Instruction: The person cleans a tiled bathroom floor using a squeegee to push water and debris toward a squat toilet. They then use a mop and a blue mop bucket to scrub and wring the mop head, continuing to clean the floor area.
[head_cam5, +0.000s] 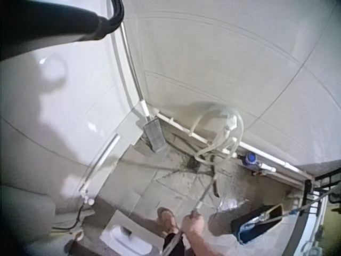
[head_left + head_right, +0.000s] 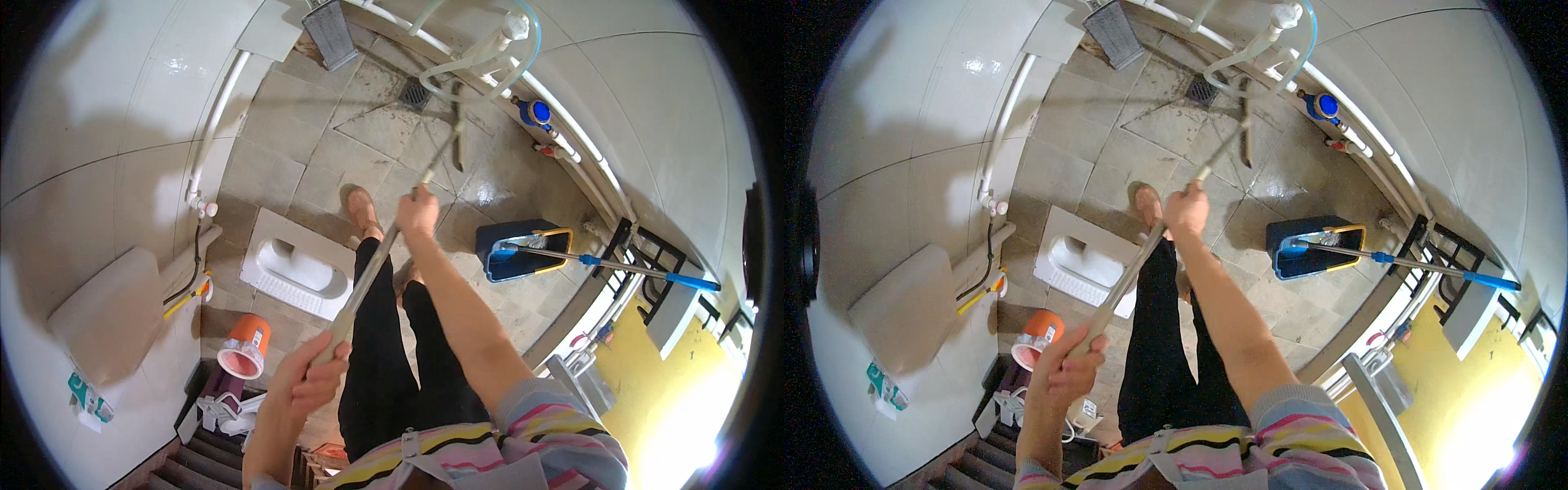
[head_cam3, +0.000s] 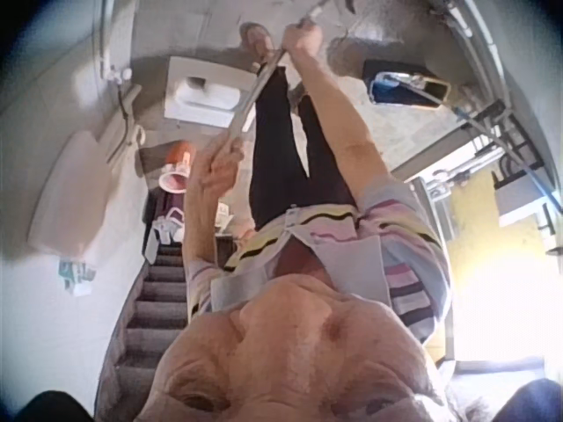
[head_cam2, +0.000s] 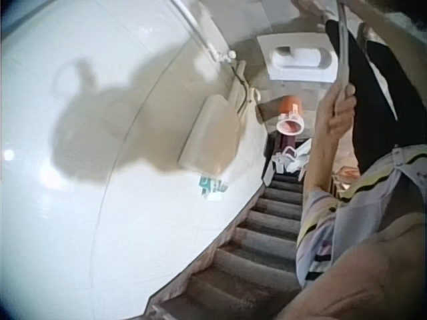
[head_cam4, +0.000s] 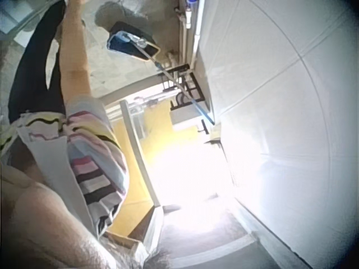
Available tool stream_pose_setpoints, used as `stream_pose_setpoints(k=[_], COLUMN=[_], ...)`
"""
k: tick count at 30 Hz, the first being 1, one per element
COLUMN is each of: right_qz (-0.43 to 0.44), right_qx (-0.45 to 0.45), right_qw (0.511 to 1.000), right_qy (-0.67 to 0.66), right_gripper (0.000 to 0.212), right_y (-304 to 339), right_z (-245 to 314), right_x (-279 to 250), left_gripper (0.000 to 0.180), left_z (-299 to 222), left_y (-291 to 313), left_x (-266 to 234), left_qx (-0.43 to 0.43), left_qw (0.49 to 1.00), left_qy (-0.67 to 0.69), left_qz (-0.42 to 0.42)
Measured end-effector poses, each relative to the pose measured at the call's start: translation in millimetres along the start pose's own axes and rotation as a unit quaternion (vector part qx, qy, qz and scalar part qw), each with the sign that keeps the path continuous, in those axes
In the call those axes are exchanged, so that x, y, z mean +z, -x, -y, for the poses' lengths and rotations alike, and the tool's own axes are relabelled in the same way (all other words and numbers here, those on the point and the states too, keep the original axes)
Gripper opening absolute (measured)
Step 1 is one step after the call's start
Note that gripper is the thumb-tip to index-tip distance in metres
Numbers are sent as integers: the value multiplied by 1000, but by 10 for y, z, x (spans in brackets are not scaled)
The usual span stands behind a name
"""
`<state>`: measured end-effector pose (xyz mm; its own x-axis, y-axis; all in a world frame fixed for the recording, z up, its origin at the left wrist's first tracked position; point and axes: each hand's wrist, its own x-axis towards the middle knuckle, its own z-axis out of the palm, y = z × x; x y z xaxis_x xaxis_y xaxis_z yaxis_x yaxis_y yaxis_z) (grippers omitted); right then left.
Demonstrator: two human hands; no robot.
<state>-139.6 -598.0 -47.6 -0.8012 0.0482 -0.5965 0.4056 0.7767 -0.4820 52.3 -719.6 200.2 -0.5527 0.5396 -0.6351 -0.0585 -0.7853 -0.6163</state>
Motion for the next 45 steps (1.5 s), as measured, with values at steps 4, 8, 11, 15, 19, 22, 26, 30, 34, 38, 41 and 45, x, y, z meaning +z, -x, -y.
stream_pose_setpoints(k=[4,8,11,15,19,22,26,30,34,38,41,45], right_qz=[72,54,207,228,103,68,123,14,125,62,90,115], right_qx=[-76,-124,-49,-40,-102,32,136,465,538,498,506,497], right_qw=[993,990,961,943,989,979,924,885,784,865,857,860], right_qy=[48,32,-175,-241,41,191,336,-15,-283,-8,-35,-35], right_gripper=[45,39,41,34,28,15,14,5,14,12,12,12], right_y=[325,530,720,1055,892,923,1624,2543,3078,3287,3200,2857], right_z=[290,405,313,-191,-1322,-2604,-4418,-5507,-5488,-4803,-4249,-3583], right_x=[253,182,-18,-398,-1194,-2065,-3328,-3959,-3867,-3573,-3385,-3202], left_gripper=[31,31,33,35,31,34,30,22,18,28,30,28], left_z=[220,461,726,1173,1533,1641,1479,890,132,-690,-1357,-2109], left_y=[319,460,580,788,857,803,529,74,-231,-292,-178,76], left_x=[-103,-86,1,90,93,101,308,947,1987,3179,3979,4706], left_qx=[59,59,69,114,148,110,172,122,289,236,297,310], left_qw=[995,995,996,982,967,955,928,894,904,905,884,903], left_qy=[76,82,51,140,177,203,191,167,24,-42,-88,-99], left_qz=[-4,-10,-28,56,103,185,269,399,313,353,350,279])
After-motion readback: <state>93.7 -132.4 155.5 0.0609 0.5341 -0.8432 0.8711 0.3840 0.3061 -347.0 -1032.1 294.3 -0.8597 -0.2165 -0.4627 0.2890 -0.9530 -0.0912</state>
